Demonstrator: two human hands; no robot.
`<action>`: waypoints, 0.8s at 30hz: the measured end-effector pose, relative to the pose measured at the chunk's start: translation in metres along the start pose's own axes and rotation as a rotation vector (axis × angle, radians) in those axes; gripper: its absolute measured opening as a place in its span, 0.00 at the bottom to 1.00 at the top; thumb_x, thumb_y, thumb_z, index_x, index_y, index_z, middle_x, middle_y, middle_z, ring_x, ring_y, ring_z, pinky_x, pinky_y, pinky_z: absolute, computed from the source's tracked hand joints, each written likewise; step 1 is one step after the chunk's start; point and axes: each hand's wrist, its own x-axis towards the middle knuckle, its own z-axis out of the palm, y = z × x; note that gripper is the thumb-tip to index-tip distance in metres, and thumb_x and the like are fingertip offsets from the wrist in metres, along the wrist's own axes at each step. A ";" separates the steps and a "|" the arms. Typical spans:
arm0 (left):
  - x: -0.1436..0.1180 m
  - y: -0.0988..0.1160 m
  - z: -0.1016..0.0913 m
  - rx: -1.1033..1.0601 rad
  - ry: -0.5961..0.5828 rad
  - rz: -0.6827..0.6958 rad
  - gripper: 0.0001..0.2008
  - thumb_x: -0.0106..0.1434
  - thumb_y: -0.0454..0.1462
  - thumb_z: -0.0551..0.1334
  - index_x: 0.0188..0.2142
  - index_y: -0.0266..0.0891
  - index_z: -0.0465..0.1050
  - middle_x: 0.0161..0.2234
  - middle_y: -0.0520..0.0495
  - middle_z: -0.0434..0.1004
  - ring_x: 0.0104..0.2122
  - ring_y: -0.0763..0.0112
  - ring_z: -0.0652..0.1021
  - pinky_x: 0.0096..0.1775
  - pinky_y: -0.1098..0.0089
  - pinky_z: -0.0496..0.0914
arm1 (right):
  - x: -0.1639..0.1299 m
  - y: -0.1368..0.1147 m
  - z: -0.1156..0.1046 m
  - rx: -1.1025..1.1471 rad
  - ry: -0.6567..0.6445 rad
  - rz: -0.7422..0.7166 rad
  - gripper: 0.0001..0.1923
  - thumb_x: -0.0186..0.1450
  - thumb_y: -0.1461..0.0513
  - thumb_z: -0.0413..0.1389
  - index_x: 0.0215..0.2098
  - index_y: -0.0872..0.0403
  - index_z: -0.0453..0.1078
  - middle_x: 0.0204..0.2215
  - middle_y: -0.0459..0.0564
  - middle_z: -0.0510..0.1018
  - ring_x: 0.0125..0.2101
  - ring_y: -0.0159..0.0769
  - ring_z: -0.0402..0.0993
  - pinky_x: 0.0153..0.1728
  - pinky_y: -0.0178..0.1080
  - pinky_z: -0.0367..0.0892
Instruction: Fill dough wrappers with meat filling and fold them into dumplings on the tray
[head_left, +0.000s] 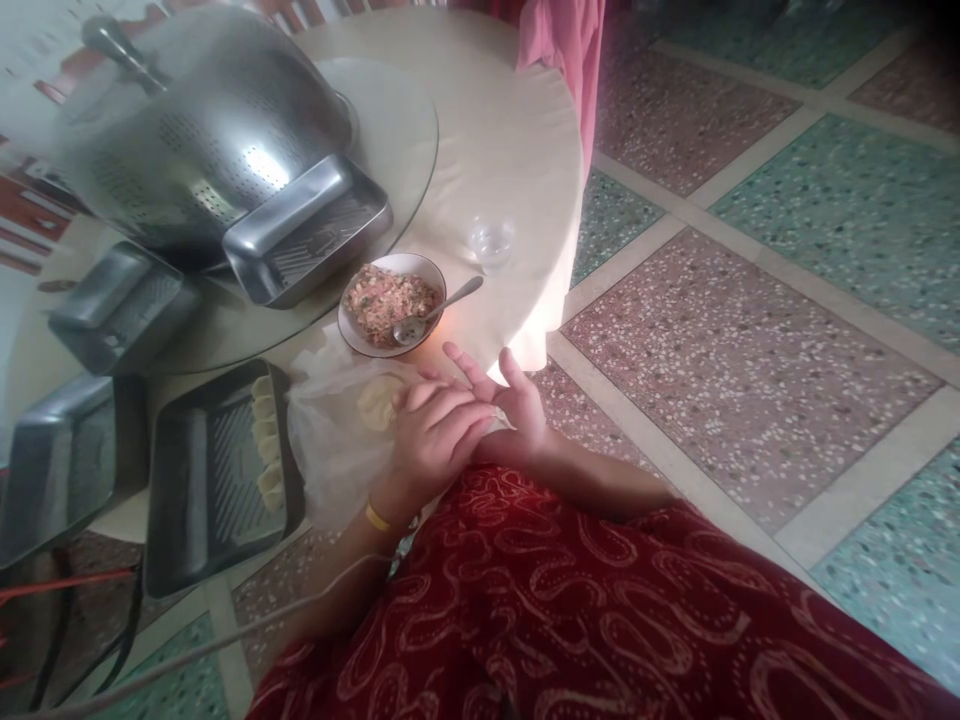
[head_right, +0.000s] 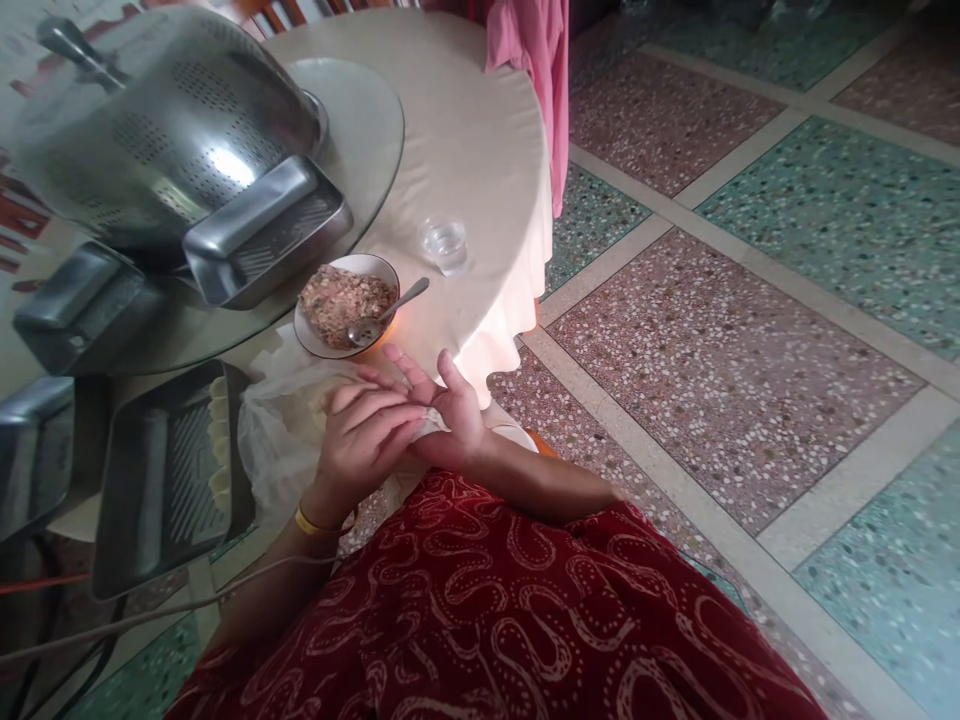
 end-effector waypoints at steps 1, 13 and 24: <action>0.000 0.000 0.000 0.009 -0.004 -0.007 0.07 0.66 0.37 0.61 0.43 0.41 0.75 0.37 0.48 0.81 0.38 0.65 0.75 0.42 0.61 0.68 | 0.000 0.000 0.000 0.008 -0.004 -0.008 0.31 0.63 0.39 0.45 0.52 0.47 0.68 0.48 0.53 0.77 0.46 0.41 0.73 0.44 0.47 0.72; 0.008 -0.004 -0.006 -0.036 -0.185 0.010 0.07 0.68 0.38 0.59 0.38 0.47 0.77 0.37 0.52 0.78 0.38 0.65 0.72 0.41 0.61 0.67 | 0.000 0.002 -0.004 0.059 0.006 0.029 0.31 0.66 0.39 0.42 0.54 0.49 0.66 0.38 0.50 0.80 0.39 0.37 0.77 0.41 0.43 0.74; 0.003 -0.002 -0.007 -0.033 -0.010 -0.123 0.08 0.67 0.39 0.60 0.42 0.42 0.74 0.39 0.47 0.81 0.39 0.65 0.77 0.43 0.60 0.66 | -0.001 0.005 -0.007 -0.038 0.002 -0.083 0.32 0.63 0.37 0.43 0.56 0.42 0.66 0.52 0.49 0.77 0.49 0.40 0.73 0.49 0.49 0.71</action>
